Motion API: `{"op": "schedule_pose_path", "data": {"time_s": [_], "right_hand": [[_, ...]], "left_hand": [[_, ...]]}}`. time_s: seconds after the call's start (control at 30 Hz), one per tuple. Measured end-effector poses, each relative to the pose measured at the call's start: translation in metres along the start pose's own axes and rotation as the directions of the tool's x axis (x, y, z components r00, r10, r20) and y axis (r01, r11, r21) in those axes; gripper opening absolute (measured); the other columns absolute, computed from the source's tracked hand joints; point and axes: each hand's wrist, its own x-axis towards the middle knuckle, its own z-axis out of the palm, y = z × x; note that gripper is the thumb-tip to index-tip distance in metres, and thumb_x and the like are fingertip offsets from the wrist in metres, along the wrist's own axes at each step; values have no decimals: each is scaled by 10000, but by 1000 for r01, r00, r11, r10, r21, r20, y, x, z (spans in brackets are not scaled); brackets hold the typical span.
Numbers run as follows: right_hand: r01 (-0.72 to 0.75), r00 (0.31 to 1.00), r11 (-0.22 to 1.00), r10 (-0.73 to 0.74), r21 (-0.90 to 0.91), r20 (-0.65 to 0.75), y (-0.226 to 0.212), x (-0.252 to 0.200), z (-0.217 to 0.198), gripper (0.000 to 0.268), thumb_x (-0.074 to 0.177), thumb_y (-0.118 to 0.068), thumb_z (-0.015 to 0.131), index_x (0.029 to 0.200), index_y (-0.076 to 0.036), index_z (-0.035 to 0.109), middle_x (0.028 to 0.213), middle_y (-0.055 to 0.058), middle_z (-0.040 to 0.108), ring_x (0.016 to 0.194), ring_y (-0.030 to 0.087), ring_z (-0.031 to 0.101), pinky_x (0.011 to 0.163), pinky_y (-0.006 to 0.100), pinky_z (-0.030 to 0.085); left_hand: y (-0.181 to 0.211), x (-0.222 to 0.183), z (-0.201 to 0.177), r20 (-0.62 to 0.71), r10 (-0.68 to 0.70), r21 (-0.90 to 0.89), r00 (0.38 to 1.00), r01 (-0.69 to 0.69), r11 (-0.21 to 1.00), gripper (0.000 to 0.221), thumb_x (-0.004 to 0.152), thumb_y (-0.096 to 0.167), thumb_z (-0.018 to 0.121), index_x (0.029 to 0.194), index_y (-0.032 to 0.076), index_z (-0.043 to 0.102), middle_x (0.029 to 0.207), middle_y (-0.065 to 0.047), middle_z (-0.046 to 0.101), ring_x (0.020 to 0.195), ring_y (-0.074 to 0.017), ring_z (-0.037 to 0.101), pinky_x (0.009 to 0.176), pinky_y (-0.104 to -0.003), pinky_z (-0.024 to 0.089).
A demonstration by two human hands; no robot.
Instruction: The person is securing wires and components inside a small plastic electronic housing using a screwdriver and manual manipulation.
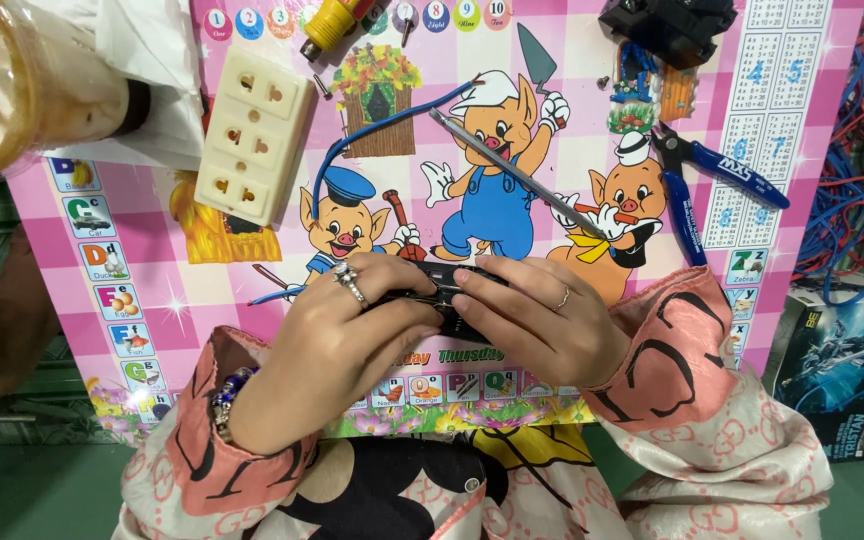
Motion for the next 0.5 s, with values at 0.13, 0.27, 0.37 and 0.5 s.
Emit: {"op": "schedule_pose_path", "data": {"time_s": [0.13,0.27,0.37,0.5], "right_hand": [[-8,1000,1000,8,0,3,0,1,0,219,929,-77,718,1130,13,715,1222,171,717,1128,305,686,864,398,573],[-18,1000,1000,18,-16,-4,0,0,0,216,924,-89,739,1119,1,714,1217,155,727,1129,288,685,846,383,570],[-16,1000,1000,16,-14,-8,-1,2,0,204,923,-81,732,1109,2,716,1207,156,732,1124,289,688,835,378,570],[-29,999,1000,29,-6,-22,1,6,-1,194,925,-86,736,1090,15,733,1187,153,734,1129,289,688,850,379,572]], "left_hand": [[5,-3,9,-55,-44,-60,997,41,997,112,826,39,740,934,17,716,1082,-102,659,976,-283,640,861,-392,523],[7,-5,10,-131,-99,-49,986,94,994,96,793,4,757,883,9,723,1008,-85,680,948,-264,653,859,-381,532],[0,-10,11,-151,-194,-172,969,167,971,107,780,-21,768,877,5,730,1002,-85,684,949,-244,647,879,-360,529],[-11,-12,12,-132,-244,-272,961,202,941,107,800,-9,778,888,35,737,1050,-64,687,1047,-231,652,946,-360,531]]}}
